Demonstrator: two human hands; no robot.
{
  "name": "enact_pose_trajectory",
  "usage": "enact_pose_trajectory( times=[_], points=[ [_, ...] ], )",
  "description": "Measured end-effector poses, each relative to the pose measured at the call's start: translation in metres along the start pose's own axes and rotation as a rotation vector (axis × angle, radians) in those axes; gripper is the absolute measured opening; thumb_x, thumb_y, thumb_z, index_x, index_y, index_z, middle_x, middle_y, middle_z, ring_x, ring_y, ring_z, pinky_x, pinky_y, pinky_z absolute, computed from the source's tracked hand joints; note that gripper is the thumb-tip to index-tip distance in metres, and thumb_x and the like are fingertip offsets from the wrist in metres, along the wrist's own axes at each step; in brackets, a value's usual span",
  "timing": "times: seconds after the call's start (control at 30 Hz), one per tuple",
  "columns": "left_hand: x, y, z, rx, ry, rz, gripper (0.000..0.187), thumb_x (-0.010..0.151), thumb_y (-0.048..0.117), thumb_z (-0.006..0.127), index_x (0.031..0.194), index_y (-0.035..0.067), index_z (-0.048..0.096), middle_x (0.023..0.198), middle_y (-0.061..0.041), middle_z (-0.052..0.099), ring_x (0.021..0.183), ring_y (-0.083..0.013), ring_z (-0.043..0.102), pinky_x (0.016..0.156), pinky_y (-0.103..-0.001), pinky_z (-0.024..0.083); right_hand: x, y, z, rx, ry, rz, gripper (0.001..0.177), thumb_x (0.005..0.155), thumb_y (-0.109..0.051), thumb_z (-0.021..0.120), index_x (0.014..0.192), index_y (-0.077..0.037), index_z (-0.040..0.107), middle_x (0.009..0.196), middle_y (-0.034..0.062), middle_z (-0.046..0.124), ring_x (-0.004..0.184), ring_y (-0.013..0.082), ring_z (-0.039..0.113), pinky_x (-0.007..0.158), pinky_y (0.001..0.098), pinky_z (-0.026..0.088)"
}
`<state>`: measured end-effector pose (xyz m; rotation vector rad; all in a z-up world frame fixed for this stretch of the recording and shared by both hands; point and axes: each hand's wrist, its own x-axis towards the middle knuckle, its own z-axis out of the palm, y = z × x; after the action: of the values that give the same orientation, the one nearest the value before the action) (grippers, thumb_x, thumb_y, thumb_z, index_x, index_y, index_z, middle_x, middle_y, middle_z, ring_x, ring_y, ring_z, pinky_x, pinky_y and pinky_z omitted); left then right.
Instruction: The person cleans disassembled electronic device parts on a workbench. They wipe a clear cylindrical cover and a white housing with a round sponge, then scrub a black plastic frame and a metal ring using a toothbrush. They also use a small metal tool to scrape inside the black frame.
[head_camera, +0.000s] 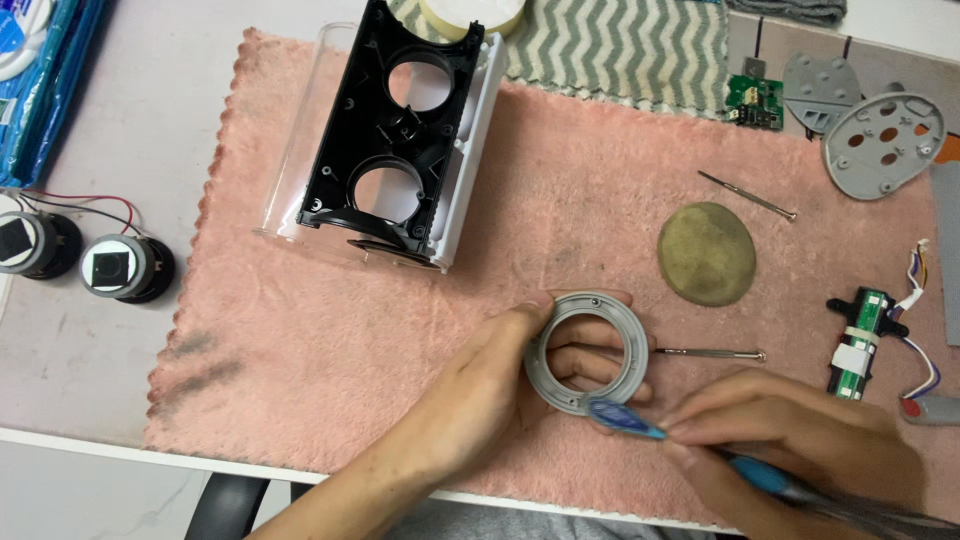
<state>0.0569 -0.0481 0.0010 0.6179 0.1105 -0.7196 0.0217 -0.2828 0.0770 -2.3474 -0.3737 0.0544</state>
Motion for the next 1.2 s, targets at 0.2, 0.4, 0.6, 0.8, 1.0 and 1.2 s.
enact_pose_trajectory(
  times=[0.2,0.4,0.6,0.8,1.0,1.2],
  points=[
    [-0.003,0.003,0.000,-0.055,-0.018,-0.012,0.068,0.126,0.035,0.025,0.160,-0.014,0.059,0.133,-0.032,0.077,0.113,-0.0369,0.079,0.088,-0.048,0.069,0.041,0.019,-0.014,0.141,-0.107,0.711,0.052,0.092,-0.011,0.082,0.141,-0.026,0.080,0.117,0.0117,0.101,0.114,0.0169,0.091,0.107,0.0278,0.061],
    [-0.008,0.017,0.013,0.215,0.027,-0.055,0.078,0.124,0.042,0.021,0.133,-0.019,0.069,0.109,-0.040,0.083,0.098,-0.0427,0.082,0.081,-0.043,0.068,-0.001,0.022,0.009,-0.220,0.237,-0.058,0.015,0.101,-0.008,0.084,0.115,-0.004,0.081,0.140,0.0218,0.077,0.109,0.0220,0.081,0.109,0.0353,0.061],
    [-0.002,0.006,0.007,0.148,-0.056,0.012,0.067,0.131,0.035,0.026,0.146,-0.020,0.062,0.121,-0.036,0.077,0.097,-0.0425,0.082,0.063,-0.040,0.067,-0.001,0.002,0.028,-0.200,0.364,-0.053,0.014,0.099,-0.002,0.089,0.108,0.006,0.081,0.110,0.0235,0.082,0.100,0.0286,0.080,0.099,0.0347,0.060],
    [-0.006,0.018,0.009,0.290,-0.090,-0.035,0.075,0.130,0.039,0.022,0.132,-0.019,0.071,0.104,-0.035,0.082,0.068,-0.0308,0.074,0.070,-0.031,0.063,-0.012,0.009,0.006,-0.202,0.088,-0.112,0.026,0.097,-0.008,0.078,0.122,-0.008,0.082,0.136,0.0139,0.081,0.122,0.0193,0.082,0.114,0.0323,0.064],
    [-0.004,0.018,0.013,0.313,-0.048,-0.060,0.083,0.130,0.042,0.024,0.118,-0.022,0.076,0.103,-0.037,0.083,0.064,-0.0336,0.076,0.067,-0.032,0.065,-0.002,0.040,-0.028,-0.053,-0.306,-0.268,0.067,0.107,-0.050,0.045,0.151,-0.006,0.070,0.167,0.0118,0.070,0.157,0.0264,0.070,0.130,0.0440,0.054],
    [-0.002,0.022,0.018,0.400,0.016,-0.100,0.084,0.128,0.040,0.024,0.106,-0.020,0.079,0.096,-0.037,0.084,0.066,-0.0355,0.079,0.073,-0.034,0.067,-0.006,0.038,-0.015,-0.240,-0.310,-0.436,0.072,0.113,-0.054,0.029,0.150,-0.006,0.069,0.166,0.0098,0.069,0.155,0.0275,0.068,0.128,0.0468,0.053]
  ],
)
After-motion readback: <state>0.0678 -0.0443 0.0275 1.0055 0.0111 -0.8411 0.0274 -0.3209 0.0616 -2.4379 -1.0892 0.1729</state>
